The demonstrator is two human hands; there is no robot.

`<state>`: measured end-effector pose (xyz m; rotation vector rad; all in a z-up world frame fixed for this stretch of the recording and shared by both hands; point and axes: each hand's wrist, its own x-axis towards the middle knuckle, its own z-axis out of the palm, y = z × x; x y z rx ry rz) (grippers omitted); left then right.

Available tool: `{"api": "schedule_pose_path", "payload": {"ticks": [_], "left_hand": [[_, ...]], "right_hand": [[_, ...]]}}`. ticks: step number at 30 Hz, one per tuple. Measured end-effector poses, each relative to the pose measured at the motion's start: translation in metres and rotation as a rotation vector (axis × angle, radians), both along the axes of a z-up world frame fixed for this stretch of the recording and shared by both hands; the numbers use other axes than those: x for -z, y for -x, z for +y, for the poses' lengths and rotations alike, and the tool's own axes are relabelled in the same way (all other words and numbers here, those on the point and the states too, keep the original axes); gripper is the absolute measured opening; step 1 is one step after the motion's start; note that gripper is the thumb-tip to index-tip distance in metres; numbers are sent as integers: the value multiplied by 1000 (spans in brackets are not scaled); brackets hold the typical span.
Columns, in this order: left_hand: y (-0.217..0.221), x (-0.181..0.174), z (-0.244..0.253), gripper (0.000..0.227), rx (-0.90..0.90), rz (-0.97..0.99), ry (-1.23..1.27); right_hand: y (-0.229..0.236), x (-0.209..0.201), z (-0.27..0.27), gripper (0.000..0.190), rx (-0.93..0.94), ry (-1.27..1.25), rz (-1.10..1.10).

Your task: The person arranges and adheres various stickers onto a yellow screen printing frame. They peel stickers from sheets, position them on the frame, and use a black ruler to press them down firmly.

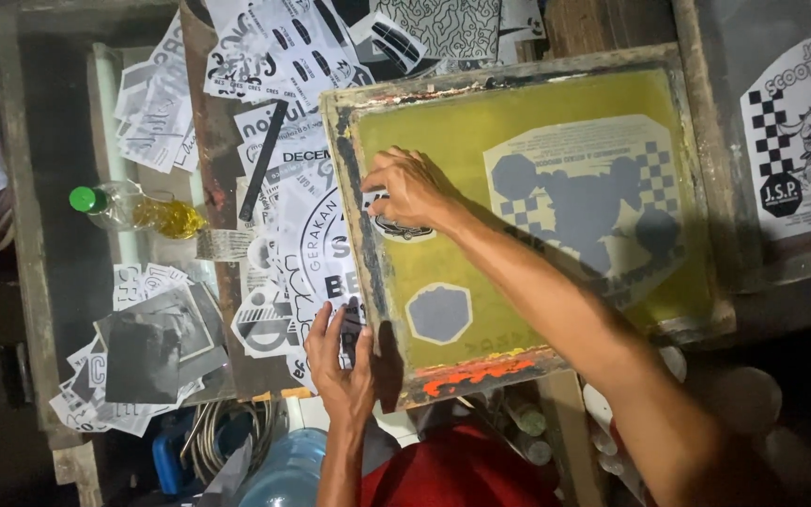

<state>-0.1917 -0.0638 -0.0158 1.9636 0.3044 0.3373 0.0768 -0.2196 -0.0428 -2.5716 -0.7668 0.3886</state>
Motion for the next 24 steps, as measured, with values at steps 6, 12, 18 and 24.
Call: {"api": "schedule_pose_path", "payload": {"ticks": [6, 12, 18, 24], "left_hand": [[4, -6, 1, 45, -48, 100, 82], [-32, -53, -11, 49, -115, 389, 550], [-48, -9, -47, 45, 204, 336, 1442], [-43, -61, -97, 48, -174, 675, 1213]], "right_hand": [[5, -44, 4, 18, 95, -125, 247], [30, -119, -11, 5, -46, -204, 401], [117, -155, -74, 4, -333, -710, 503], [213, -113, -149, 25, 551, -745, 555]]}}
